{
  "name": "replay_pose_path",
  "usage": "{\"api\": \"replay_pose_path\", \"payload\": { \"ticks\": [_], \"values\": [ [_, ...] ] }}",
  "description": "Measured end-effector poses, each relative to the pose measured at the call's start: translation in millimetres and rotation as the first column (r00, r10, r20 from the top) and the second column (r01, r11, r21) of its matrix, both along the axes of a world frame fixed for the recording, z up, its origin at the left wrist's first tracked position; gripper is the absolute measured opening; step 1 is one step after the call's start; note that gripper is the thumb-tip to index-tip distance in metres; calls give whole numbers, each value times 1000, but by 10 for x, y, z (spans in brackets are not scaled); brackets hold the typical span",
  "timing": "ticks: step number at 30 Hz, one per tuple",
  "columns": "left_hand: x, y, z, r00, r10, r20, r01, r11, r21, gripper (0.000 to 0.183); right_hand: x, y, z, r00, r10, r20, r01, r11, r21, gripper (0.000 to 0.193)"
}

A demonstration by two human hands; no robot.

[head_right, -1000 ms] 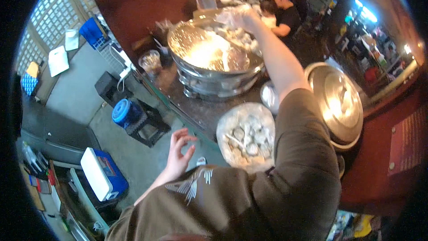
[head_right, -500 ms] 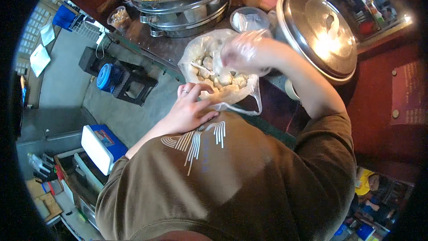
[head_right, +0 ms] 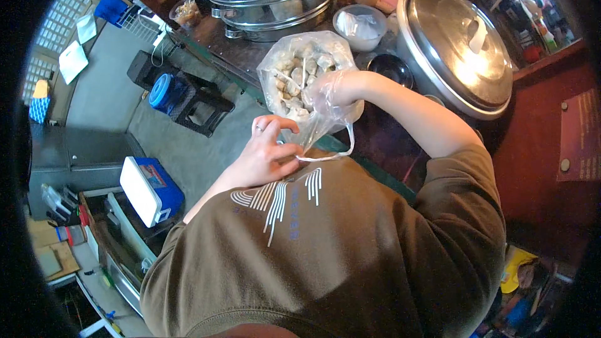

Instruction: The person removes a plastic bag of frozen dumplings from a chest freezer, carries them to a cooking counter, and places them into a metal steamer by hand while wearing a plastic glove.

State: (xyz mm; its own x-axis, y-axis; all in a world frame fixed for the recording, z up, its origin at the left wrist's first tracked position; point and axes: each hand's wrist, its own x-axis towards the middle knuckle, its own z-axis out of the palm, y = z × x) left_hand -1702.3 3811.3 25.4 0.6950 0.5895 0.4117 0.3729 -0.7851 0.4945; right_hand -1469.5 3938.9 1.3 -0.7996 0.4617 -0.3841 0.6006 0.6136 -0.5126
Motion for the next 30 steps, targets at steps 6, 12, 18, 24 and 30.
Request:
{"api": "replay_pose_path", "payload": {
  "ticks": [6,12,18,24,30],
  "values": [
    [-56,-16,28,998,56,18,-56,998,-3,19,-203,-118,92,979,30,200,-63,985,162,21],
    [-43,-19,65,997,70,37,-70,997,18,19,-234,-292,-177,974,-115,-196,143,980,137,29],
    [-29,36,-4,998,51,24,-52,998,46,17,-540,-346,-175,975,22,221,-82,961,264,27],
    [25,106,42,999,42,33,-45,994,95,15,-569,-308,-340,958,133,255,-216,918,331,24],
    [-24,164,59,998,61,7,-61,996,63,19,-438,-264,28,952,-61,301,-14,970,242,27]
  ]
}}
